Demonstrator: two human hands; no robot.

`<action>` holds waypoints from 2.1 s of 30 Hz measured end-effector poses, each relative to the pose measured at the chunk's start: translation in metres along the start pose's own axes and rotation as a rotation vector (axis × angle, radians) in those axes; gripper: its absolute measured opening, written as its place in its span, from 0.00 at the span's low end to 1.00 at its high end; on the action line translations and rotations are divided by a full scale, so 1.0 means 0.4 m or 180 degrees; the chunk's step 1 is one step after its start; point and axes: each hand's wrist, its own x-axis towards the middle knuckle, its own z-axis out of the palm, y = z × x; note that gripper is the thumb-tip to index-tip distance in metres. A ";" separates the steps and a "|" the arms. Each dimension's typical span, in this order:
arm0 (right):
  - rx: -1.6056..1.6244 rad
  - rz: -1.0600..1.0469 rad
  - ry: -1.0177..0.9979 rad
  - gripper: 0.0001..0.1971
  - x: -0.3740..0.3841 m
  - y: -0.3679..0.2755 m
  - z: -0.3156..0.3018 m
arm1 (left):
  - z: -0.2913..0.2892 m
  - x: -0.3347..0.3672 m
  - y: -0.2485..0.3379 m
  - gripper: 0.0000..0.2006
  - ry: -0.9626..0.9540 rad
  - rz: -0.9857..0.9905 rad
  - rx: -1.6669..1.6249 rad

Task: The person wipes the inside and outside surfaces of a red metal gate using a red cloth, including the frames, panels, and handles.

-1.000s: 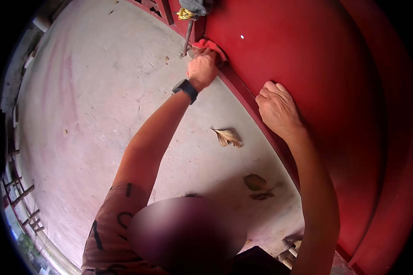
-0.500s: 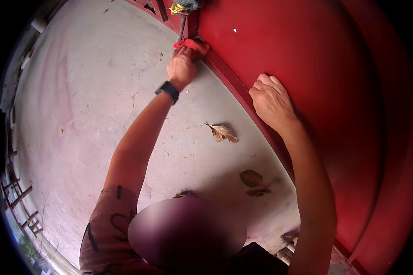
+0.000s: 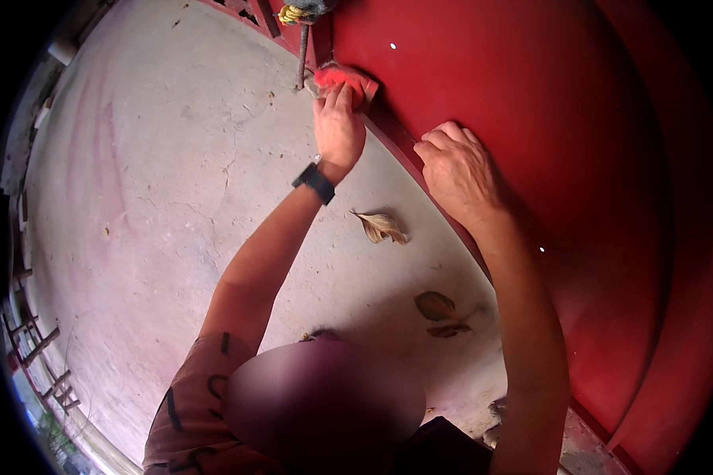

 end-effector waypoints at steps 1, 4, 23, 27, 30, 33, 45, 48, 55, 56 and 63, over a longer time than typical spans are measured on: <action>0.0198 0.0150 0.0190 0.06 -0.005 -0.007 0.007 | 0.017 0.027 -0.018 0.24 0.0083 0.0069 0.0224; -0.0143 0.0223 0.0172 0.11 -0.046 -0.019 0.005 | 0.049 0.042 -0.030 0.23 0.0015 0.0490 0.0624; 0.0168 0.1498 0.0314 0.19 -0.380 -0.003 -0.073 | 0.067 -0.222 0.096 0.25 -0.0991 0.1524 0.0402; 0.0201 0.1423 0.0439 0.16 -0.409 0.001 -0.066 | 0.082 -0.168 0.135 0.18 -0.0662 0.0947 -0.0006; 0.0345 0.1444 0.0598 0.15 -0.425 0.003 -0.061 | 0.135 -0.265 0.208 0.15 -0.0363 0.0840 -0.0035; 0.0333 0.1527 0.0684 0.14 -0.468 0.011 -0.061 | 0.123 -0.416 0.345 0.15 -0.1003 0.1076 -0.0467; 0.0419 0.1468 0.0391 0.12 -0.508 0.019 -0.094 | 0.078 -0.319 0.228 0.24 -0.1047 0.1173 -0.0799; 0.0357 0.1461 0.0530 0.12 -0.507 0.015 -0.089 | 0.040 -0.267 0.246 0.21 -0.0994 0.0358 -0.0904; 0.0562 0.1470 0.0533 0.12 -0.507 0.016 -0.103 | -0.047 -0.256 0.272 0.15 -0.1780 -0.3499 -0.4760; 0.0517 0.1454 0.0500 0.12 -0.510 0.017 -0.103 | -0.065 -0.256 0.280 0.16 -0.2029 -0.3411 -0.5154; 0.0426 0.1349 0.0486 0.11 -0.499 0.015 -0.109 | -0.089 -0.296 0.247 0.15 -0.2138 -0.2917 -0.4604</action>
